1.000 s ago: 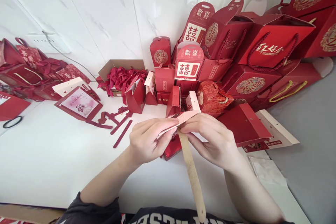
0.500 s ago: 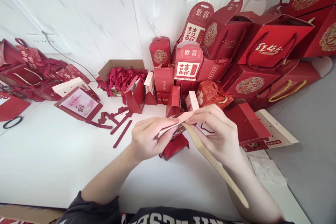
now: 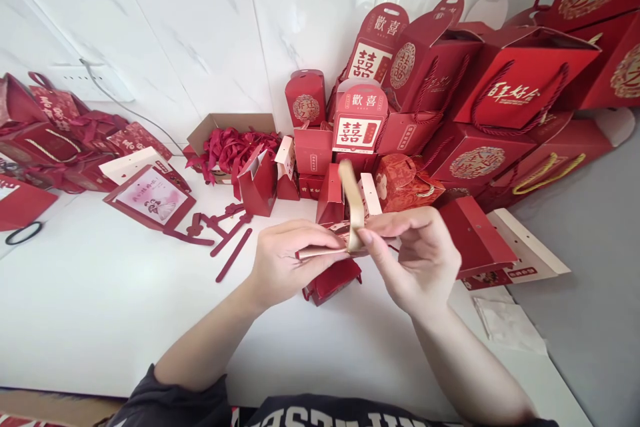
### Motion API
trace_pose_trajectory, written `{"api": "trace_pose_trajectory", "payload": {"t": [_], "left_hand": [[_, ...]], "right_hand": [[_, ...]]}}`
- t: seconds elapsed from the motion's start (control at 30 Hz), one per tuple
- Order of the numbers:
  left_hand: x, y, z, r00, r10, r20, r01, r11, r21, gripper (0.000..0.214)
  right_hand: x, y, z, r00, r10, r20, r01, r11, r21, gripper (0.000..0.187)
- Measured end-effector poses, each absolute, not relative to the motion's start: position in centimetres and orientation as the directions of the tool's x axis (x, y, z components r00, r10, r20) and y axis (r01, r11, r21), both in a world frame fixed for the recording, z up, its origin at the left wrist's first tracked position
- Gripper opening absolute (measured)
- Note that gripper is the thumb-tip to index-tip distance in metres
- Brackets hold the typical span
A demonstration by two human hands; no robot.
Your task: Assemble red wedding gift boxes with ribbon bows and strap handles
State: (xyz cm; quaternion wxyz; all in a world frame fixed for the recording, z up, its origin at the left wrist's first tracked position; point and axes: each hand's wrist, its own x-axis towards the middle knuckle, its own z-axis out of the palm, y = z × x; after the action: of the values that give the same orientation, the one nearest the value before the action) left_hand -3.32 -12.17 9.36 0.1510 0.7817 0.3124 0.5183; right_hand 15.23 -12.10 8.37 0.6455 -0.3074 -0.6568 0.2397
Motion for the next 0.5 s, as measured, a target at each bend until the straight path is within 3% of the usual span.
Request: {"api": "trace_pose_trajectory", "payload": {"t": [0.07,0.17,0.3,0.4,0.5], "left_hand": [[-3.3,-12.1,9.5,0.33,0.585,0.741,0.295,-0.81,0.507,0.01],[-3.2,-11.9,9.7,0.41,0.493,0.768,0.244,-0.87,0.428,0.008],[-3.1,-11.9,9.6,0.45,0.438,0.778,0.217,-0.899,0.381,0.012],[-3.1,-12.3,9.5,0.495,0.405,0.768,0.228,-0.914,0.335,0.014],[-3.1,-12.7,9.5,0.54,0.345,0.768,0.263,-0.936,0.235,0.016]], "right_hand": [[15.8,-12.1,8.7,0.007,0.675,0.738,0.124,0.731,-0.671,0.021],[17.5,-11.8,9.7,-0.231,0.654,0.721,0.198,0.757,-0.623,0.03],[19.5,-11.0,10.4,-0.404,0.727,0.555,0.214,0.665,-0.715,0.034],[19.9,-10.3,10.1,-0.541,0.703,0.462,0.13,0.612,-0.78,0.041],[19.7,-9.9,9.8,-0.543,0.708,0.452,0.206,0.634,-0.745,0.031]]}}
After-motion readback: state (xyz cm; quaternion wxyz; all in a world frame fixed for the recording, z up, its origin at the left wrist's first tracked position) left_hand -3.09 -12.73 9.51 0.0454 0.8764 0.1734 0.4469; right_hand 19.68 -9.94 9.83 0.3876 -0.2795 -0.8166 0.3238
